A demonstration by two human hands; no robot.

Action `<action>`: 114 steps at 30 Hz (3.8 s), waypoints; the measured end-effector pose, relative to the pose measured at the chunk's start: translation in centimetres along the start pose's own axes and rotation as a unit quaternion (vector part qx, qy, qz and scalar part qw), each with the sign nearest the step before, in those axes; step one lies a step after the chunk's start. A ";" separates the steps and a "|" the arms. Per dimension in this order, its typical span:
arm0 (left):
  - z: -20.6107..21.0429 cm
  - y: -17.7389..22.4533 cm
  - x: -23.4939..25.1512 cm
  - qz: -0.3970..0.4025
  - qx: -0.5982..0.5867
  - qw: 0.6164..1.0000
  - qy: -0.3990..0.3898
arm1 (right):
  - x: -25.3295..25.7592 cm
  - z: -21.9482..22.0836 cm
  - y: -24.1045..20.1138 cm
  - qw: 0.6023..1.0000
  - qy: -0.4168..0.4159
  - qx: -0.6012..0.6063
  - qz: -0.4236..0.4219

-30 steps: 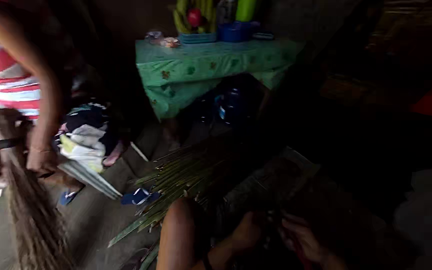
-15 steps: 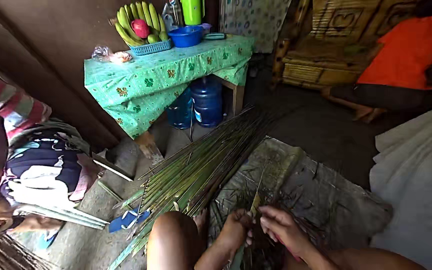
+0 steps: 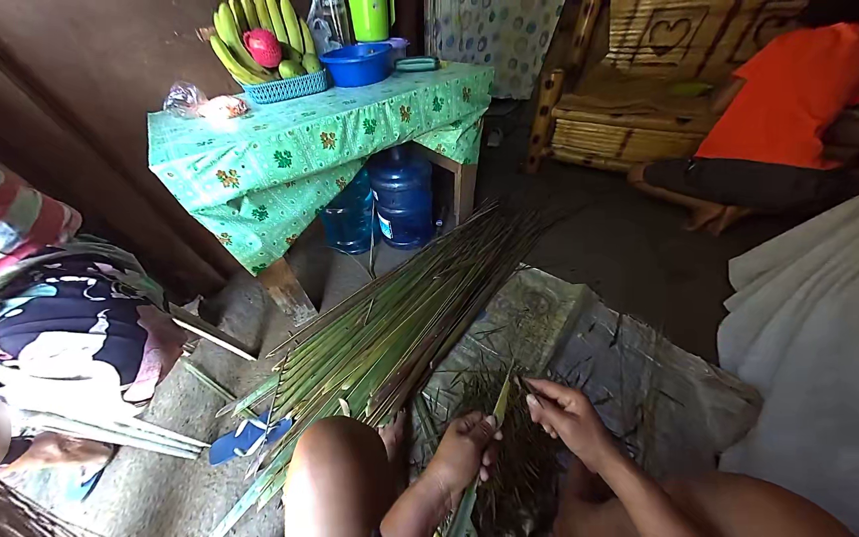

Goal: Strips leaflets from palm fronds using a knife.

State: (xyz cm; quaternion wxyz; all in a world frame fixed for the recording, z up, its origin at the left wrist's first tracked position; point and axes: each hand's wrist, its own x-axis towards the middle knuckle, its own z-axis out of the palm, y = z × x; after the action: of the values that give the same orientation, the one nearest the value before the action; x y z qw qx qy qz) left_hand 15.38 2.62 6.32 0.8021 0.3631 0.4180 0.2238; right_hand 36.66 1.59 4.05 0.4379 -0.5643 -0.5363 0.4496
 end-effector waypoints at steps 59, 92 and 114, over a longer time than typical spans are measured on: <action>0.6 -0.6 -0.1 -0.029 -0.002 0.996 -0.089 | -0.2 0.1 0.2 0.993 0.078 0.083 -0.013; 1.1 -0.5 0.7 0.006 0.018 0.999 -0.045 | 0.5 -1.0 0.2 0.993 0.111 -0.046 0.002; 0.9 -1.0 0.1 0.001 0.043 0.997 -0.061 | -0.7 -1.6 -1.2 0.980 0.024 0.164 0.110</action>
State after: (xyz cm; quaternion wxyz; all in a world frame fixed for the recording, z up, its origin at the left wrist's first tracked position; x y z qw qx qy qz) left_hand 16.26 1.66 5.88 0.8095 0.4106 0.3773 0.1837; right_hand 37.90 0.94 5.59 0.4851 -0.5510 -0.3798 0.5629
